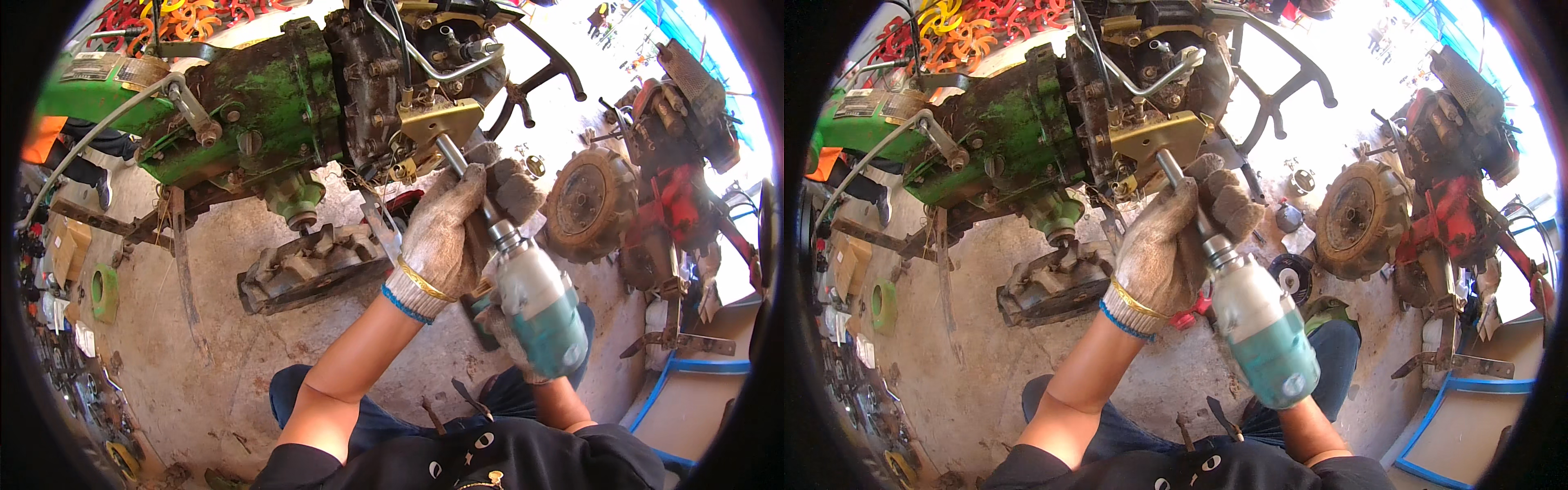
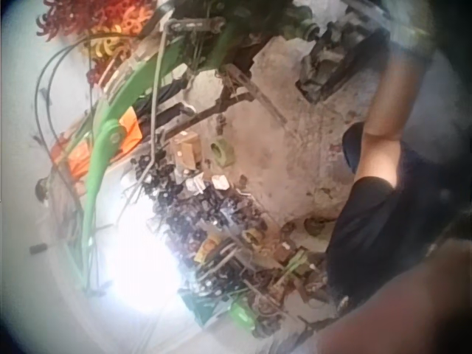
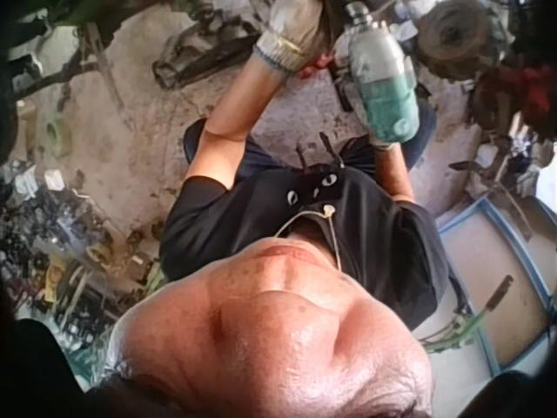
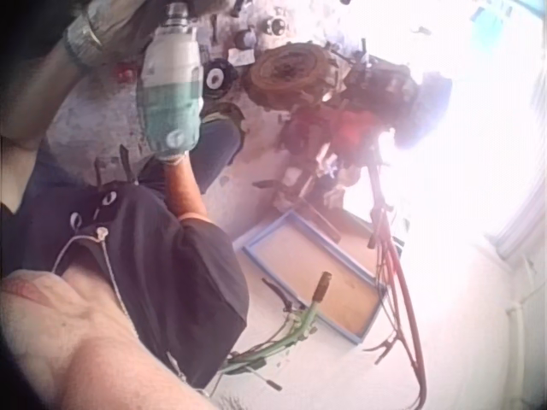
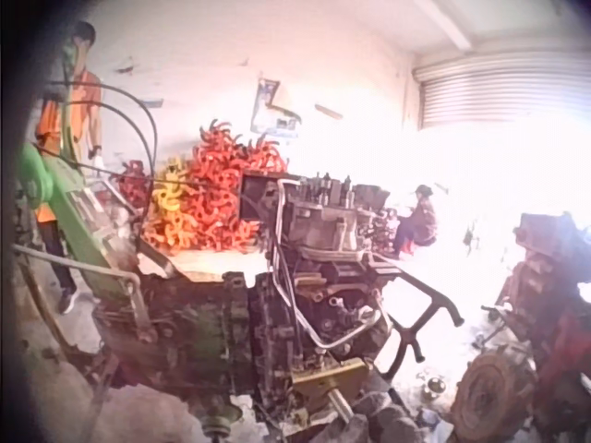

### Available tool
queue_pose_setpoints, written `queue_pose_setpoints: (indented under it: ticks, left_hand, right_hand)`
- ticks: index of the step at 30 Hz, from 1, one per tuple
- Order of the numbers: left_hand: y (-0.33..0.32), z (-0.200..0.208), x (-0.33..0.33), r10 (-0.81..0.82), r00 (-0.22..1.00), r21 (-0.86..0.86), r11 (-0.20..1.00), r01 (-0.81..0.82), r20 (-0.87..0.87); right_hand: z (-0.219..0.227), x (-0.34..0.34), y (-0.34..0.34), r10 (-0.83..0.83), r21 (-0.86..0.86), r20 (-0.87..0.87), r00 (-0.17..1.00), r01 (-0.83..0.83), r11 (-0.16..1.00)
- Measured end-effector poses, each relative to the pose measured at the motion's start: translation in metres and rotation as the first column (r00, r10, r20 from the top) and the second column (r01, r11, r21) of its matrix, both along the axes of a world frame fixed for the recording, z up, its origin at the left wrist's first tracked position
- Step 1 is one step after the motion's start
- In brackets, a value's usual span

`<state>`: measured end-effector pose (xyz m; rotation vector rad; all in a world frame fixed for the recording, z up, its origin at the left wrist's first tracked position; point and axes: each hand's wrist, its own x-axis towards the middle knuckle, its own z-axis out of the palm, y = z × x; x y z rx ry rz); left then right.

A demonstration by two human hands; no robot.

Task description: The person uses a cordless impact wrench to remove bolts from a small engine mounted on a green frame. They repeatedly position the tool, remove fasteners, and place them into a red oil container while sitting on the floor.

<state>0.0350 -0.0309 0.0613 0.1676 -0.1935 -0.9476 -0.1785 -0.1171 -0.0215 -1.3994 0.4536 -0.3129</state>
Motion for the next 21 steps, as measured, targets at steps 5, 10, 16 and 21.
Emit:
queue_pose_setpoints:
  ticks: [5,10,16,21]
  left_hand:
    - [-0.006,-0.009,0.012,0.025,0.989,-0.020,0.999,-0.028,-0.148]
    - [-0.004,-0.011,0.019,-0.023,0.978,-0.171,0.985,-0.013,-0.206]
    - [-0.005,-0.010,0.025,-0.113,0.943,-0.242,0.970,0.036,-0.313]
    - [-0.010,-0.013,0.031,-0.110,0.957,-0.177,0.982,0.064,-0.267]
  right_hand:
    - [-0.019,-0.003,0.013,0.150,-0.248,-0.177,0.973,-0.192,0.949]
    - [0.001,0.008,0.022,-0.092,-0.534,-0.219,0.971,-0.041,0.844]
    - [-0.017,0.002,0.025,-0.029,-0.397,-0.180,0.983,-0.046,0.917]
    - [-0.039,-0.013,0.020,0.010,-0.241,-0.104,0.995,-0.035,0.970]
